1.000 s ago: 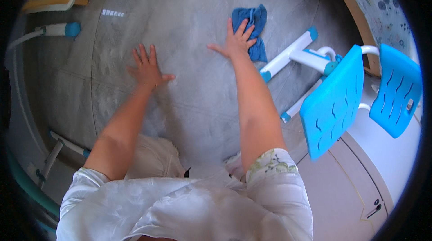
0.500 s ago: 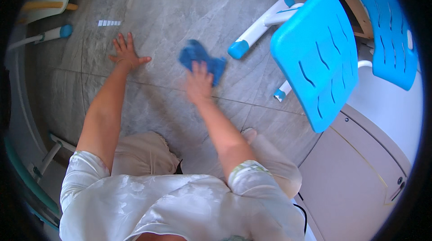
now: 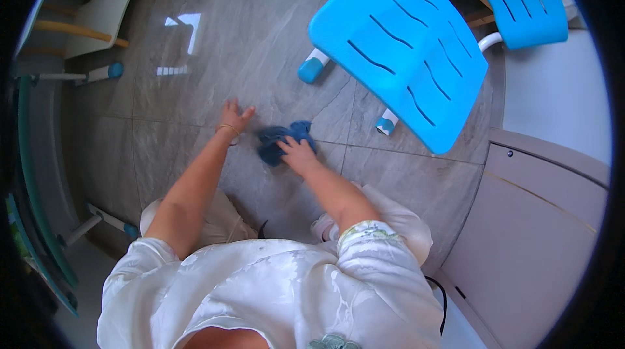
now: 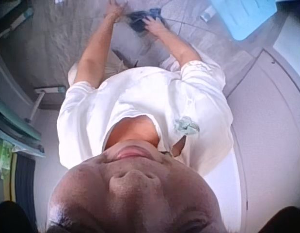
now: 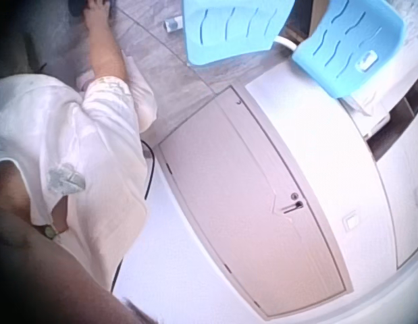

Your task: The person cleans the floor by wiping across different sections of the room with a cloth by hand, cleaning around furniture and reaching into corners.

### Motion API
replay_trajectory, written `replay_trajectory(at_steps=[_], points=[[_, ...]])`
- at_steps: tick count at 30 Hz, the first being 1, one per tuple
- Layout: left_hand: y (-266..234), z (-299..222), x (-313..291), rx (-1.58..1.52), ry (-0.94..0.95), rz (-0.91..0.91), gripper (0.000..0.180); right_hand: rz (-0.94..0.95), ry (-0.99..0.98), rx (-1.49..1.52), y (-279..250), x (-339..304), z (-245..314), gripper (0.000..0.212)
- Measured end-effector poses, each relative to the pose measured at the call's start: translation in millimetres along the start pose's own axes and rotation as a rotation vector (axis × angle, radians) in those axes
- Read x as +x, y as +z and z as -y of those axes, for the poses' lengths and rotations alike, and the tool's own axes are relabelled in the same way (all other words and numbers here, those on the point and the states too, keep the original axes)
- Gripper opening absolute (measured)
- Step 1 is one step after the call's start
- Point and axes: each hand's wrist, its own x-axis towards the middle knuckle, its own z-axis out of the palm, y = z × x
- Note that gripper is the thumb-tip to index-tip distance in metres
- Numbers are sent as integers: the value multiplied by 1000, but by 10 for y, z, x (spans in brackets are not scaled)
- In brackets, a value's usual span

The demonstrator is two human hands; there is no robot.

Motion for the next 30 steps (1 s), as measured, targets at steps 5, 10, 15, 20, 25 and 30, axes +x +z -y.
replay_trajectory(at_steps=[5, 10, 15, 20, 25, 30], points=[[-202, -492, -287, -318, 356, 70, 90, 688, 458, 343, -546, -410, -903, 32], [-455, -1412, -801, -989, 304, 608, 84, 742, 538, 229, -728, -1781, -1804, 33], [-457, -2323, -1354, -1558, 252, 969, 90, -1038, 1276, 1965, -1321, -2671, -2036, 65], [-299, -2718, -1407, -1735, 40, 843, 67, -1056, 976, 2175, -1768, -2504, -2213, 73], [-396, -2899, -1444, -1656, 41, 639, 52, -990, 798, 1979, -1813, -2518, -2097, 62], [-857, -2892, -1696, -1630, 128, 406, 49, -777, 726, 1951, -1986, -2641, -2238, 57]])
